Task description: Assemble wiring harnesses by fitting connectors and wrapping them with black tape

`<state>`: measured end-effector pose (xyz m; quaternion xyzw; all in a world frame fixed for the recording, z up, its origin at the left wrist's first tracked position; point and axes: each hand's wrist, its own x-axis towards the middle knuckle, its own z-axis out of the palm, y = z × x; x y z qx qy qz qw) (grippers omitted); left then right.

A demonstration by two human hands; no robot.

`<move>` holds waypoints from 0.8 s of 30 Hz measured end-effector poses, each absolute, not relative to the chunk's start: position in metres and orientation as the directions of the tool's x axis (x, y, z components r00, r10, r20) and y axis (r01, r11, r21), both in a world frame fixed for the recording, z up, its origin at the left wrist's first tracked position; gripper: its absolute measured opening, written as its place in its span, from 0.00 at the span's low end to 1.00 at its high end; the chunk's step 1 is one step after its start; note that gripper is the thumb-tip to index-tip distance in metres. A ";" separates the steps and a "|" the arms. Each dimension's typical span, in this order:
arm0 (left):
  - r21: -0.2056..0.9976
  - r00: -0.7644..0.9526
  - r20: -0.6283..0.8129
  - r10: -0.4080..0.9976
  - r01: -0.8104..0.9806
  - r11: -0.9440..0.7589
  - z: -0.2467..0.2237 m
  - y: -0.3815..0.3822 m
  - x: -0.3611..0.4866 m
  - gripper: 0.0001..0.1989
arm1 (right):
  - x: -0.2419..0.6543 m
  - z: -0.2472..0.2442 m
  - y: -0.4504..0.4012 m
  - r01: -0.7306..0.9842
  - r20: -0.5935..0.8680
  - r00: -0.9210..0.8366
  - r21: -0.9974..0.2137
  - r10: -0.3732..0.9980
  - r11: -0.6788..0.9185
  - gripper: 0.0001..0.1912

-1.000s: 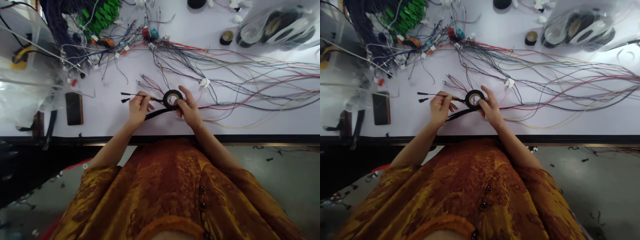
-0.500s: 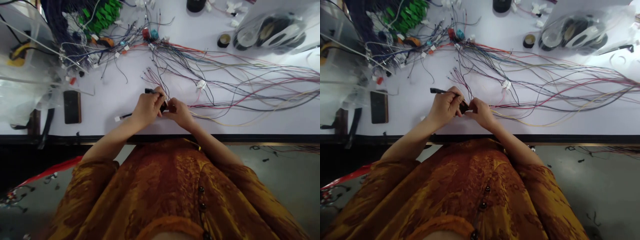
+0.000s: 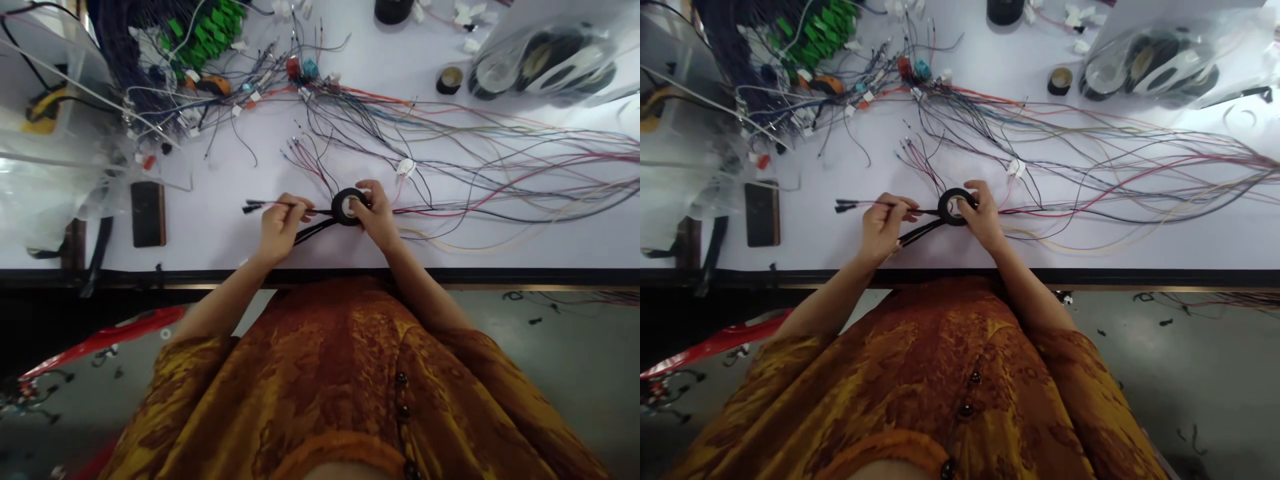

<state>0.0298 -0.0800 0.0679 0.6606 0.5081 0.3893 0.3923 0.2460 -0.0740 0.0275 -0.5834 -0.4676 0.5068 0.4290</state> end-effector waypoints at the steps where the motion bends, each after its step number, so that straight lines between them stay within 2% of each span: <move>1: 0.951 0.076 0.042 0.996 0.303 -0.064 0.059 -0.076 0.028 0.15 | 0.247 0.026 -0.076 0.181 -0.116 0.074 -0.975 0.991 -0.127 0.20; 3: 0.976 0.041 -0.072 0.997 0.207 0.062 0.046 -0.068 0.027 0.15 | 0.250 0.023 -0.081 0.273 0.026 0.056 -0.962 0.998 0.010 0.21; 5: 0.981 0.161 -0.104 0.981 0.176 0.075 0.041 -0.065 0.030 0.16 | 0.253 0.020 -0.083 0.290 0.099 -0.009 -0.952 0.995 0.097 0.19; 8: 0.981 0.284 -0.081 0.955 0.194 0.025 0.043 -0.063 0.040 0.17 | 0.259 0.018 -0.084 0.258 0.077 -0.068 -0.962 0.995 0.092 0.19; 10: 0.975 0.239 -0.076 0.968 0.219 0.023 0.046 -0.061 0.047 0.17 | 0.261 0.017 -0.089 0.252 0.061 -0.088 -0.964 0.994 0.081 0.22; 13: 0.961 0.160 -0.137 0.978 0.260 0.092 0.054 -0.053 0.056 0.16 | 0.255 0.018 -0.108 0.281 0.142 -0.090 -0.946 0.986 0.162 0.26; 15: 0.936 0.172 -0.189 0.967 0.329 0.124 0.062 -0.046 0.061 0.14 | 0.243 0.021 -0.125 0.302 0.168 -0.088 -0.935 0.982 0.187 0.27; 17: 0.904 0.226 -0.224 0.948 0.412 0.115 0.074 -0.042 0.067 0.14 | 0.229 0.026 -0.140 0.291 0.122 -0.165 -0.942 0.979 0.167 0.26; 20: 0.881 0.333 -0.177 0.926 0.474 -0.002 0.091 -0.046 0.074 0.13 | 0.219 0.031 -0.145 0.253 0.082 -0.262 -0.956 0.962 0.151 0.13; 22: 0.840 0.419 -0.047 0.907 0.508 -0.191 0.096 -0.057 0.076 0.10 | 0.222 0.033 -0.135 0.203 0.073 -0.142 -0.974 0.987 0.101 0.13; 24: 0.732 0.497 0.091 0.863 0.554 -0.397 0.093 -0.069 0.073 0.08 | 0.230 0.032 -0.119 0.072 -0.001 -0.033 -0.997 0.999 0.001 0.13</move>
